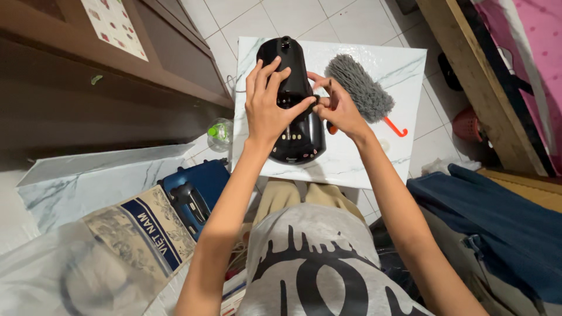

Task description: The person sits on the floor with a black electric appliance base on a white board and uses an orange-handled screwdriver to unscrew and tighten screws on its housing, repositioning the appliance and the screwdriver repeatedly while working on different screws.

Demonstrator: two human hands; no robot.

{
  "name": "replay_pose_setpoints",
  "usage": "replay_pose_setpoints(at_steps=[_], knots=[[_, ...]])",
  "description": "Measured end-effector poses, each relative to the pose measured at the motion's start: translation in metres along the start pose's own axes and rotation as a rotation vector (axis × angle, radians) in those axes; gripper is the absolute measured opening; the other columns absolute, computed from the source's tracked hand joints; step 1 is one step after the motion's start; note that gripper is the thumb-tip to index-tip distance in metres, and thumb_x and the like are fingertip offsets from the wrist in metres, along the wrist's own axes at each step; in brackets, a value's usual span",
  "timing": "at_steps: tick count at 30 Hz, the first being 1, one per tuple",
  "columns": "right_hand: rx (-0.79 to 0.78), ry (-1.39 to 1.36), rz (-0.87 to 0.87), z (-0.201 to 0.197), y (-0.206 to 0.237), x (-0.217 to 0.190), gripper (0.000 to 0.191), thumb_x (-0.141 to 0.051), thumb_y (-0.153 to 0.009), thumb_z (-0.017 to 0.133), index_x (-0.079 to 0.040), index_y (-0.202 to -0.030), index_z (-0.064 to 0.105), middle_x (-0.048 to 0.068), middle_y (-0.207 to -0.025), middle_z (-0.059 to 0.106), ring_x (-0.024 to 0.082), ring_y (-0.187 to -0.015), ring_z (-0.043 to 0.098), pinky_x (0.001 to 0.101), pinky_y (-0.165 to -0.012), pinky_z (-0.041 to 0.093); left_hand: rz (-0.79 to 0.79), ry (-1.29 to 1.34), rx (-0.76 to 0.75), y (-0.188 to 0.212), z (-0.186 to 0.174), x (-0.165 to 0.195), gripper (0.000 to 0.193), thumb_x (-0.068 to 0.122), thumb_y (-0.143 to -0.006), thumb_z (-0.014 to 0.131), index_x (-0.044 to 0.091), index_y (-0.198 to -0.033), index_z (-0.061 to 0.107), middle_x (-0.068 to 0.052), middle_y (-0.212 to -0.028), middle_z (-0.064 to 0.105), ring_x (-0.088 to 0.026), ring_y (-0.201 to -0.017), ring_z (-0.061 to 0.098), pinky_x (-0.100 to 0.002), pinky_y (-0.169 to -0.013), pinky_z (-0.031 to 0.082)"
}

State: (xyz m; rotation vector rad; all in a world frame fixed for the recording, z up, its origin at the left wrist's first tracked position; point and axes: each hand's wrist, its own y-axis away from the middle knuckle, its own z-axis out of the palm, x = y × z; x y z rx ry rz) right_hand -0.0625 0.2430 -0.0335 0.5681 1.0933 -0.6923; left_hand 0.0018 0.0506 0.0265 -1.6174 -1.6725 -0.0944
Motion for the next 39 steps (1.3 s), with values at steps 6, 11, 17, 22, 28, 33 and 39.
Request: replay_pose_setpoints(at_steps=[6,11,17,22,28,33,39], knots=[[-0.011,0.193,0.152,0.001,-0.005,-0.023,0.082,0.007,-0.079,0.055,-0.012,-0.158,0.046,0.009,-0.132,0.063,0.000,-0.061,0.039,0.0197,-0.046,0.040,0.003,0.013,0.033,0.001,0.000,-0.001,0.059,0.038,-0.073,0.096,0.010,-0.118,0.069,-0.005,-0.142,0.060,-0.038,-0.141,0.047,-0.047,-0.113,0.049],[0.019,0.211,0.129,0.000,-0.005,-0.018,0.069,0.004,-0.079,0.057,-0.010,-0.147,0.054,0.005,-0.123,0.053,-0.003,-0.057,0.038,0.0173,-0.043,0.039,-0.049,0.026,0.022,0.003,0.000,0.005,0.062,0.039,-0.074,0.095,0.010,-0.122,0.067,-0.005,-0.145,0.059,-0.039,-0.143,0.047,-0.048,-0.115,0.048],[0.018,0.102,0.032,-0.007,-0.004,0.004,0.016,0.004,-0.087,0.060,-0.008,-0.098,0.056,0.016,-0.153,0.056,-0.003,-0.057,0.040,0.0175,-0.039,0.035,-0.113,-0.212,-0.130,0.006,-0.002,0.019,0.086,0.039,-0.066,0.096,0.008,-0.135,0.056,-0.008,-0.155,0.043,-0.042,-0.144,0.038,-0.070,-0.116,0.022],[-0.005,0.092,0.030,-0.011,-0.001,0.010,0.011,-0.001,-0.093,0.065,-0.009,-0.094,0.057,0.019,-0.157,0.051,-0.003,-0.057,0.040,0.0175,-0.040,0.034,-0.223,-0.289,-0.106,0.009,0.010,0.042,0.099,0.039,-0.063,0.096,0.007,-0.143,0.048,-0.015,-0.163,0.024,-0.048,-0.148,0.027,-0.074,-0.117,0.025],[-0.024,0.130,-0.018,-0.010,0.003,0.008,0.009,-0.001,-0.093,0.065,-0.007,-0.096,0.059,0.017,-0.162,0.047,-0.003,-0.059,0.041,0.0183,-0.047,0.035,-0.255,-0.308,0.006,0.016,0.011,0.053,0.097,0.035,-0.062,0.095,0.015,-0.145,0.048,-0.030,-0.164,0.008,-0.061,-0.144,0.019,-0.079,-0.106,0.028],[-0.070,0.131,-0.064,-0.012,0.003,0.010,0.014,0.003,-0.090,0.067,-0.005,-0.099,0.061,0.017,-0.164,0.044,-0.003,-0.065,0.039,0.0188,-0.058,0.037,-0.275,-0.305,0.073,0.016,0.018,0.056,0.092,0.038,-0.065,0.094,0.017,-0.142,0.049,-0.029,-0.165,0.009,-0.059,-0.145,0.020,-0.079,-0.107,0.030],[-0.067,0.134,-0.070,-0.011,0.002,0.013,0.020,0.006,-0.086,0.067,-0.006,-0.100,0.058,0.018,-0.164,0.041,-0.003,-0.070,0.043,0.0190,-0.066,0.042,-0.252,-0.343,0.090,0.018,0.018,0.057,0.089,0.039,-0.069,0.093,0.017,-0.143,0.049,-0.026,-0.165,0.018,-0.052,-0.140,0.030,-0.072,-0.112,0.030]])
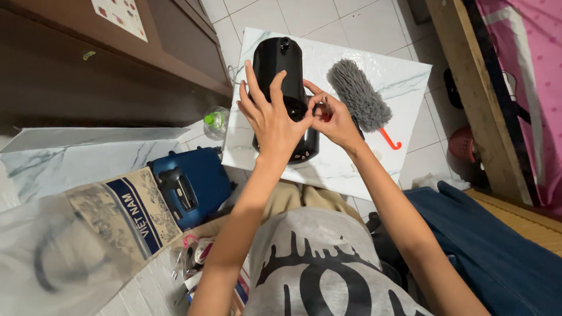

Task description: The person sits on the floor with a black electric appliance base on a white board and uses an orange-handled screwdriver to unscrew and tighten screws on its housing, repositioning the appliance and the screwdriver repeatedly while working on different screws.

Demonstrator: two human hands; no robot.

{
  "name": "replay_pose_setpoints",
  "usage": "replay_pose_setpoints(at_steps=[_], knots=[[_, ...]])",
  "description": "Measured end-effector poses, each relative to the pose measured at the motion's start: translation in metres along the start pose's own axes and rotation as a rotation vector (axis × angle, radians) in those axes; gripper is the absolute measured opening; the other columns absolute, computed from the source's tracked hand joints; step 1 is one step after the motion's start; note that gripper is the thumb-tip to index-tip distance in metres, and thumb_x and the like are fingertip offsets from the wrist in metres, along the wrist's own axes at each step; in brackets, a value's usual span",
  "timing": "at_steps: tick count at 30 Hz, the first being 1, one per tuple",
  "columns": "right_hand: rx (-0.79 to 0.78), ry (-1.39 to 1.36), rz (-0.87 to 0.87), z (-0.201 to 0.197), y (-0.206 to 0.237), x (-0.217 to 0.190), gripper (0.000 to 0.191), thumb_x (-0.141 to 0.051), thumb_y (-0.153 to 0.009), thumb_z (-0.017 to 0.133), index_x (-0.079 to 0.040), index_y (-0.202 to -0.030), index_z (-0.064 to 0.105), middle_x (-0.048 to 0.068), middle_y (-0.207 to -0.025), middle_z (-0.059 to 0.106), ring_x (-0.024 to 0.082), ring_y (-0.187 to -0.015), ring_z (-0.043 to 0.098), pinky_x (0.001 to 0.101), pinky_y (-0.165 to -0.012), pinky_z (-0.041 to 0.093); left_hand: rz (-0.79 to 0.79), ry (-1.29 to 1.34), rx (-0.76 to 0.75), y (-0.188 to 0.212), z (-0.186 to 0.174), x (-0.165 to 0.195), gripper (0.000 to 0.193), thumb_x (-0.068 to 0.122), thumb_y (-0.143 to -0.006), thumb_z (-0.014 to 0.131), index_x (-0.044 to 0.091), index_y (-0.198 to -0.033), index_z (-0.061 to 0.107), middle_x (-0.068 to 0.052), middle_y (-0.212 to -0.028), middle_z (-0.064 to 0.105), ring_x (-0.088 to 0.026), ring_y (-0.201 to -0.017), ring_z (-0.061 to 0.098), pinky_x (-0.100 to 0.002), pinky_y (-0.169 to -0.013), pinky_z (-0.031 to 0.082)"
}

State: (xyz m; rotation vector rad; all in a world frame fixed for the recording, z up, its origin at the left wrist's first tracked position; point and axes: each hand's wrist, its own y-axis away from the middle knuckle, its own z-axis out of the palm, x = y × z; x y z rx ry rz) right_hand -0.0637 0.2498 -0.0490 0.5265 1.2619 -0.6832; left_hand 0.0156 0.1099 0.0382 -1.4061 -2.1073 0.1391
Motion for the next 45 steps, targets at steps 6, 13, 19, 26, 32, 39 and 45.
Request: replay_pose_setpoints(at_steps=[6,13,19,26,32,39,45], knots=[[0.035,0.058,-0.003,0.003,0.000,0.002,0.020,0.006,-0.087,0.068,-0.005,-0.099,0.058,0.019,-0.162,0.048,-0.003,-0.068,0.039,0.0191,-0.067,0.041,-0.022,0.004,0.002,0.000,0.002,0.004,0.085,0.035,-0.068,0.092,0.014,-0.140,0.053,-0.014,-0.154,0.038,-0.044,-0.137,0.035,-0.059,-0.117,0.032],[0.035,0.101,0.005,0.002,-0.001,0.000,0.018,0.004,-0.088,0.069,-0.005,-0.099,0.057,0.020,-0.161,0.047,-0.003,-0.064,0.037,0.0183,-0.060,0.037,0.018,0.065,-0.002,-0.001,-0.005,-0.001,0.083,0.032,-0.071,0.092,0.014,-0.142,0.053,-0.014,-0.153,0.039,-0.043,-0.139,0.034,-0.060,-0.118,0.031],[0.045,0.090,0.010,0.003,0.001,-0.004,0.017,0.004,-0.091,0.069,-0.005,-0.097,0.056,0.017,-0.161,0.048,-0.004,-0.062,0.036,0.0180,-0.057,0.034,0.014,0.087,-0.070,-0.001,-0.009,-0.005,0.088,0.029,-0.065,0.091,0.016,-0.142,0.051,-0.015,-0.154,0.038,-0.042,-0.141,0.033,-0.069,-0.115,0.026],[0.073,0.122,0.013,0.006,0.001,-0.003,0.017,0.004,-0.090,0.068,-0.005,-0.095,0.055,0.017,-0.161,0.049,-0.004,-0.063,0.037,0.0181,-0.057,0.034,0.007,0.050,-0.024,-0.001,0.000,-0.003,0.085,0.029,-0.064,0.089,0.015,-0.139,0.052,-0.014,-0.151,0.040,-0.043,-0.140,0.034,-0.072,-0.113,0.026],[0.075,0.151,0.009,0.007,-0.001,-0.003,0.019,0.004,-0.090,0.068,-0.006,-0.094,0.053,0.016,-0.161,0.050,-0.004,-0.065,0.037,0.0180,-0.057,0.035,0.015,0.062,0.011,-0.003,-0.003,0.002,0.082,0.027,-0.066,0.086,0.013,-0.140,0.053,-0.014,-0.151,0.041,-0.043,-0.138,0.035,-0.063,-0.117,0.031],[0.009,0.151,-0.008,-0.002,0.005,-0.015,0.028,0.004,-0.091,0.073,-0.009,-0.103,0.050,0.013,-0.158,0.050,-0.001,-0.064,0.034,0.0187,-0.056,0.034,0.024,0.271,-0.128,-0.006,-0.022,-0.011,0.080,0.022,-0.067,0.086,0.011,-0.140,0.055,-0.019,-0.151,0.041,-0.045,-0.139,0.035,-0.054,-0.117,0.033],[0.122,-0.136,0.343,-0.020,0.031,-0.028,0.014,-0.009,-0.100,0.056,-0.012,-0.112,0.051,0.010,-0.125,0.066,0.002,-0.053,0.034,0.0204,-0.043,0.027,-0.348,1.143,-0.163,0.014,-0.026,-0.075,0.046,0.014,-0.106,0.063,0.002,-0.149,0.050,-0.014,-0.150,0.057,-0.027,-0.142,0.055,-0.036,-0.121,0.042]])
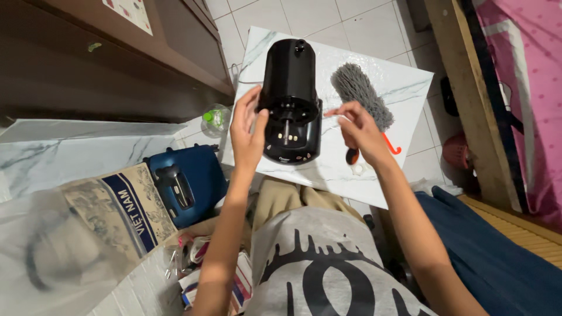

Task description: The person sits on the floor with a black electric appliance base on a white board and uses an orange-handled screwdriver to unscrew and tighten screws on its housing, repositioning the appliance and the screwdriver repeatedly while working on different screws.

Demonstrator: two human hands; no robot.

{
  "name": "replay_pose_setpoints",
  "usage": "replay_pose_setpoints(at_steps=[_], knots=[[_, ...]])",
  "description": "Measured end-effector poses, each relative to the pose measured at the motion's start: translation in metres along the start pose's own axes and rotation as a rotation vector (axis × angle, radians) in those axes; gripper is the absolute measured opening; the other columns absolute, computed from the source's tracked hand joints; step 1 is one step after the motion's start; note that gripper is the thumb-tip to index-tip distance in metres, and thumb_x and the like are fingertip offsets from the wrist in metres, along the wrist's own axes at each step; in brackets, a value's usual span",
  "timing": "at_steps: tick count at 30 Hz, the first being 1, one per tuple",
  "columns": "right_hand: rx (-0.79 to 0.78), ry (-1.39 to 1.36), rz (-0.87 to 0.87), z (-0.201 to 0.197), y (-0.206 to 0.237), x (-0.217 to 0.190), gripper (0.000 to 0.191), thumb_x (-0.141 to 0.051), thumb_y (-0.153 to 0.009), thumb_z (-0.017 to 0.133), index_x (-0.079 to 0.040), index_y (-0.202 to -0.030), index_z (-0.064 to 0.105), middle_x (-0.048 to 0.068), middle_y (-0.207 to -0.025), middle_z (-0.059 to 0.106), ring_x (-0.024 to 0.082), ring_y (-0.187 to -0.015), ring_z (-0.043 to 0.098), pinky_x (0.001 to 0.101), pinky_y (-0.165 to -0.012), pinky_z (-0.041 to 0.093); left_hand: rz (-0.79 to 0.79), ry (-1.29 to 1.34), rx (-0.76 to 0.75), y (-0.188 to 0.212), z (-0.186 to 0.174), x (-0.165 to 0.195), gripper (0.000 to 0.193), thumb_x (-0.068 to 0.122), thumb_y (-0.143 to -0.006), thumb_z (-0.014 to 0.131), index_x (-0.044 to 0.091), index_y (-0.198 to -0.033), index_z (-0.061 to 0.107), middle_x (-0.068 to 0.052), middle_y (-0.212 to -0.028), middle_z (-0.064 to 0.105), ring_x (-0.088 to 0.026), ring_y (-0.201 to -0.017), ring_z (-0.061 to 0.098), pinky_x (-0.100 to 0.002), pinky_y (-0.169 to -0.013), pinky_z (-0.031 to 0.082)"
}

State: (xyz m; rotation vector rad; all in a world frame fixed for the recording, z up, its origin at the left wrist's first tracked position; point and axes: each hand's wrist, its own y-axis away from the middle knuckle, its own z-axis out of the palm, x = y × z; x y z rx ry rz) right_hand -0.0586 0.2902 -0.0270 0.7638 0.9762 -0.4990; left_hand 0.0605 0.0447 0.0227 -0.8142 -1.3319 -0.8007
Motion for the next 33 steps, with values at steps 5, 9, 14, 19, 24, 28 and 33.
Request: replay_pose_setpoints(at_steps=[5,9,14,19,24,28,33], knots=[[-0.026,-0.449,0.171,-0.014,0.025,0.016,0.020,-0.028,-0.109,0.048,-0.010,-0.113,0.055,0.015,-0.113,0.069,0.006,-0.050,0.032,0.0211,-0.043,0.025,-0.051,0.045,0.061,0.025,-0.025,-0.060,0.039,0.007,-0.103,0.060,-0.003,-0.140,0.056,-0.011,-0.144,0.058,-0.021,-0.129,0.058,-0.034,-0.102,0.054],[-0.052,-0.781,0.073,-0.014,0.027,0.028,0.033,-0.034,-0.112,0.045,-0.005,-0.117,0.061,0.016,-0.107,0.069,0.008,-0.051,0.033,0.0207,-0.042,0.027,-0.316,0.309,0.083,0.050,-0.028,-0.106,0.036,0.011,-0.101,0.057,0.000,-0.135,0.057,-0.011,-0.127,0.066,-0.018,-0.116,0.065,-0.032,-0.095,0.059],[0.069,-0.730,-0.033,0.016,0.028,0.032,0.029,-0.028,-0.112,0.048,-0.003,-0.116,0.061,0.015,-0.105,0.068,0.010,-0.057,0.039,0.0230,-0.050,0.034,-0.474,0.328,-0.702,0.095,-0.006,-0.109,0.041,0.019,-0.103,0.058,0.002,-0.140,0.052,-0.006,-0.132,0.064,-0.013,-0.116,0.065,-0.028,-0.097,0.054],[0.246,-0.602,-0.091,0.061,0.037,0.016,0.028,-0.026,-0.109,0.049,-0.002,-0.121,0.056,0.015,-0.114,0.066,0.016,-0.079,0.055,0.0297,-0.075,0.047,-0.566,0.309,-0.850,0.088,0.023,-0.085,0.037,0.028,-0.108,0.057,-0.001,-0.130,0.057,-0.010,-0.112,0.071,-0.015,-0.091,0.069,-0.028,-0.080,0.053],[0.342,-0.448,-0.007,0.100,0.065,0.012,0.051,-0.040,-0.100,0.040,-0.003,-0.133,0.054,0.014,-0.118,0.067,0.020,-0.096,0.066,0.0318,-0.087,0.053,-0.603,0.480,-1.019,0.064,0.017,-0.073,0.037,0.033,-0.114,0.051,-0.001,-0.127,0.059,-0.010,-0.105,0.071,-0.014,-0.083,0.069,-0.026,-0.081,0.055],[0.370,-0.445,-0.027,0.110,0.081,0.037,0.055,-0.049,-0.108,0.036,0.000,-0.126,0.055,0.018,-0.110,0.068,0.023,-0.077,0.055,0.0371,-0.071,0.045,-0.656,0.443,-1.117,0.063,0.008,-0.079,0.042,0.038,-0.114,0.047,0.000,-0.126,0.060,-0.010,-0.105,0.072,-0.014,-0.083,0.069,-0.027,-0.081,0.054],[0.437,-0.263,-0.334,0.097,0.066,0.064,0.041,-0.041,-0.118,0.043,-0.002,-0.107,0.051,0.010,-0.091,0.056,0.022,-0.090,0.067,0.0359,-0.093,0.059,-0.754,0.152,-1.144,0.048,-0.017,-0.109,0.051,0.044,-0.109,0.039,0.002,-0.123,0.064,-0.006,-0.107,0.076,-0.013,-0.082,0.073,-0.027,-0.079,0.053]])
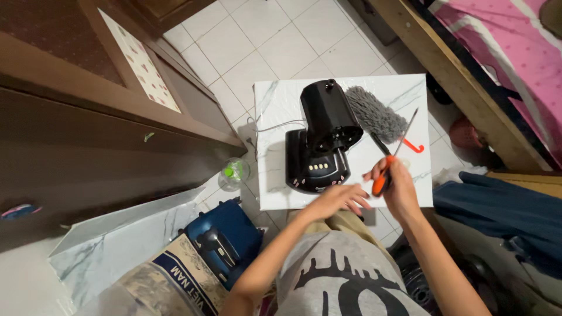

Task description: The person sits on the floor with a black electric appliance base on a white board and uses an orange-handled screwdriver to unscrew and tighten screws on its housing, repositioning the appliance and the screwdriver repeatedly while working on different screws.

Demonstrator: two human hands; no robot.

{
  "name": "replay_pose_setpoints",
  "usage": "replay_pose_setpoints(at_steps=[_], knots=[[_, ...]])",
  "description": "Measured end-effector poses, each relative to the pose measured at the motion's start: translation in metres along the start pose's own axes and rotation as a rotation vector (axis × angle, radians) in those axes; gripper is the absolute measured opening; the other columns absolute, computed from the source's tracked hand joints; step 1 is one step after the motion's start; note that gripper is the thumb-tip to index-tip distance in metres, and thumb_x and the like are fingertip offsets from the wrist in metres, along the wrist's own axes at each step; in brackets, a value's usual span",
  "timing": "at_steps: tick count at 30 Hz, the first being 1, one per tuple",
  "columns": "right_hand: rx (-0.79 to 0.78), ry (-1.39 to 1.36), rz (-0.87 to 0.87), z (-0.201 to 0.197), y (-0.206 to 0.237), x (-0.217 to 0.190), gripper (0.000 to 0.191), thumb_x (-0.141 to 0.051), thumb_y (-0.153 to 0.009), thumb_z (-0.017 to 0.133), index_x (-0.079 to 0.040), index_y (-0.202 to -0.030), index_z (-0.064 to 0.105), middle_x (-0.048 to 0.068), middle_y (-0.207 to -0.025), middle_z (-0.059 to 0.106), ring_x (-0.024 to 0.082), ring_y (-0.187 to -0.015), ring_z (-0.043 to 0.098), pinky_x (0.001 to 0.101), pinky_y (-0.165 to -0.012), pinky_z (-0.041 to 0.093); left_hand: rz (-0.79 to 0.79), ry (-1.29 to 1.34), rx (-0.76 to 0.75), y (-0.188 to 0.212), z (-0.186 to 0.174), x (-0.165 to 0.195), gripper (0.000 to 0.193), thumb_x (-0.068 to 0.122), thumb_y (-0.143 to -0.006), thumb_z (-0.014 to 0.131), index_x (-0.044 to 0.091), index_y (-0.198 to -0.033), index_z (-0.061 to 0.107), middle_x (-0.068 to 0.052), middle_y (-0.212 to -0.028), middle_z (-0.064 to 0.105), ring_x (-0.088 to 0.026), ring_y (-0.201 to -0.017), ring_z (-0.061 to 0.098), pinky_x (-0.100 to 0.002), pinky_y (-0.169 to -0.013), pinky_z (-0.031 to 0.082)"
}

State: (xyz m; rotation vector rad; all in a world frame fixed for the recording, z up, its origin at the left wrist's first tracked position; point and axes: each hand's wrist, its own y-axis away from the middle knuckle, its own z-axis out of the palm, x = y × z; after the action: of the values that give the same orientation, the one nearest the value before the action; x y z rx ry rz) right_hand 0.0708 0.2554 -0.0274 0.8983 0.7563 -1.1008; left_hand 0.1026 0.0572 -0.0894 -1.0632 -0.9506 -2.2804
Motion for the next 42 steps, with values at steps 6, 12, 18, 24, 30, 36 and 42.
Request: replay_pose_setpoints(at_steps=[6,12,18,24,30,36,42], knots=[[0.237,0.287,-0.073,0.015,-0.051,0.003,0.032,-0.017,-0.103,0.065,-0.006,-0.133,0.061,0.001,-0.088,0.054,0.009,-0.068,0.054,0.0254,-0.065,0.051,0.505,-0.174,0.864,0.034,-0.047,0.022,0.028,0.016,-0.108,0.063,0.001,-0.131,0.057,-0.008,-0.100,0.070,-0.015,-0.084,0.067,-0.025,-0.074,0.054],[0.208,0.265,-0.012,0.052,-0.066,0.005,0.032,-0.019,-0.101,0.068,-0.006,-0.130,0.061,-0.001,-0.080,0.059,0.008,-0.061,0.055,0.0222,-0.053,0.042,0.784,-0.569,0.826,0.039,-0.041,0.094,0.073,0.004,-0.096,0.071,0.008,-0.159,0.034,-0.025,-0.152,0.050,-0.037,-0.131,0.059,-0.036,-0.093,0.062],[0.244,0.346,0.041,0.050,-0.064,0.001,0.031,-0.023,-0.100,0.067,-0.009,-0.127,0.062,-0.001,-0.068,0.057,0.005,-0.056,0.053,0.0215,-0.042,0.032,0.680,-0.552,0.896,0.037,-0.029,0.099,0.074,0.004,-0.097,0.072,0.015,-0.161,0.035,-0.022,-0.150,0.057,-0.025,-0.119,0.069,-0.030,-0.082,0.064],[0.262,0.405,0.022,0.041,-0.068,-0.004,0.029,-0.022,-0.098,0.070,-0.007,-0.120,0.061,-0.002,-0.067,0.056,0.006,-0.049,0.050,0.0228,-0.039,0.027,0.644,-0.476,0.911,0.028,-0.021,0.087,0.075,0.002,-0.097,0.071,0.014,-0.162,0.035,-0.020,-0.145,0.064,-0.009,-0.088,0.063,-0.027,-0.075,0.059],[0.264,0.434,0.043,0.031,-0.044,-0.011,0.029,-0.020,-0.099,0.069,-0.008,-0.124,0.062,-0.001,-0.065,0.056,0.004,-0.050,0.048,0.0225,-0.041,0.027,0.677,-0.429,0.865,0.030,-0.002,0.067,0.074,-0.001,-0.098,0.070,0.012,-0.162,0.035,-0.020,-0.142,0.064,-0.009,-0.093,0.064,-0.027,-0.076,0.059],[0.115,0.555,0.068,0.025,-0.035,-0.025,0.032,-0.024,-0.104,0.059,-0.012,-0.134,0.060,0.000,-0.070,0.058,0.003,-0.058,0.050,0.0207,-0.049,0.035,0.609,-0.352,0.861,0.033,-0.001,0.065,0.072,0.002,-0.099,0.069,0.011,-0.163,0.037,-0.016,-0.129,0.068,-0.014,-0.101,0.070,-0.028,-0.089,0.060],[-0.019,0.304,0.073,0.013,-0.002,-0.067,0.027,-0.021,-0.110,0.045,-0.002,-0.122,0.059,0.004,-0.109,0.071,0.007,-0.077,0.062,0.0221,-0.064,0.050,0.756,-0.616,0.989,0.038,0.005,0.062,0.058,0.005,-0.100,0.068,0.001,-0.152,0.044,-0.020,-0.151,0.051,-0.028,-0.128,0.061,-0.037,-0.106,0.052]])
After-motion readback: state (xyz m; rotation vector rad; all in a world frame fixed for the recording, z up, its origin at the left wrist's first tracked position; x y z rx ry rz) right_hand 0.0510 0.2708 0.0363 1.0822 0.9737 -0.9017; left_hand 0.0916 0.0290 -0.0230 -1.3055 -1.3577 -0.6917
